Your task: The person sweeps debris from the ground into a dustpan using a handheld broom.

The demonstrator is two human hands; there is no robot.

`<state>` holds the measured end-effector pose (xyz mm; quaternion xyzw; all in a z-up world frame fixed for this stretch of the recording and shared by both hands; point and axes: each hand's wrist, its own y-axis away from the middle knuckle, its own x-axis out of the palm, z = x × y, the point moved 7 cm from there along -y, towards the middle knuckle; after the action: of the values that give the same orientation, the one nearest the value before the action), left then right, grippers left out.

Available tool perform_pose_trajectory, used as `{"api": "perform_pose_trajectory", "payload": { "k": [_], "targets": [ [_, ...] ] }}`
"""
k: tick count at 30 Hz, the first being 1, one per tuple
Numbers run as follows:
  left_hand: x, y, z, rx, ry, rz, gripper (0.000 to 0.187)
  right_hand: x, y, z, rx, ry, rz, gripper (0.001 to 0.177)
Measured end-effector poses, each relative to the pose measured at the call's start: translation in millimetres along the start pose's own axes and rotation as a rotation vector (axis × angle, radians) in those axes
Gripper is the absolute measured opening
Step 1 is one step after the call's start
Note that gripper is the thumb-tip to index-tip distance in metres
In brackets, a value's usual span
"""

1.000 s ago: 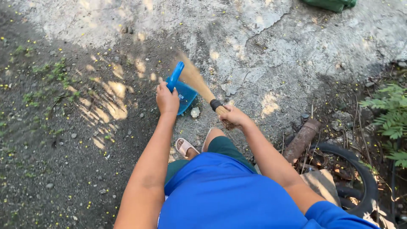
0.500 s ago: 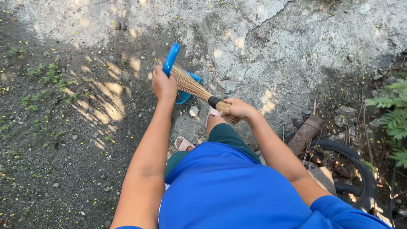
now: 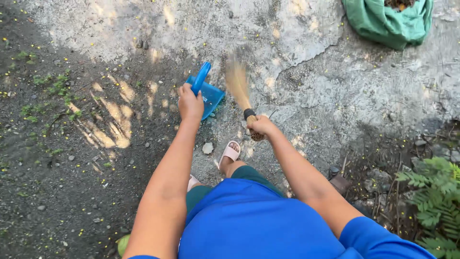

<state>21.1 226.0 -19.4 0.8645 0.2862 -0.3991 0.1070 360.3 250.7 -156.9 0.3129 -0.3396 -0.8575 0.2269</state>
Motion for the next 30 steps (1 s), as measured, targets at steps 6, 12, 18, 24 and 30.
{"api": "perform_pose_trajectory", "payload": {
  "k": [6,12,18,24,30],
  "targets": [
    [-13.4,-32.8,-25.6,-0.099,0.009,-0.051,0.035,-45.0,65.7,59.7,0.009,-0.120,0.350,0.043],
    [-16.9,-59.8,-26.3,-0.047,0.001,-0.114,0.030,-81.3,80.5,120.2,-0.045,0.103,0.241,0.040],
    [-18.3,-83.7,-42.1,-0.070,-0.111,-0.156,0.037,-50.8,11.3,129.7,0.143,-0.490,0.350,0.043],
    [-28.4,-131.8,-35.6,-0.104,-0.089,-0.118,0.036,-63.1,-84.1,146.0,0.030,-0.461,0.236,0.040],
    [-14.4,-191.0,-3.0,-0.130,-0.086,-0.072,0.042,-65.6,-150.4,202.1,0.083,-0.232,0.096,0.046]
  ]
}}
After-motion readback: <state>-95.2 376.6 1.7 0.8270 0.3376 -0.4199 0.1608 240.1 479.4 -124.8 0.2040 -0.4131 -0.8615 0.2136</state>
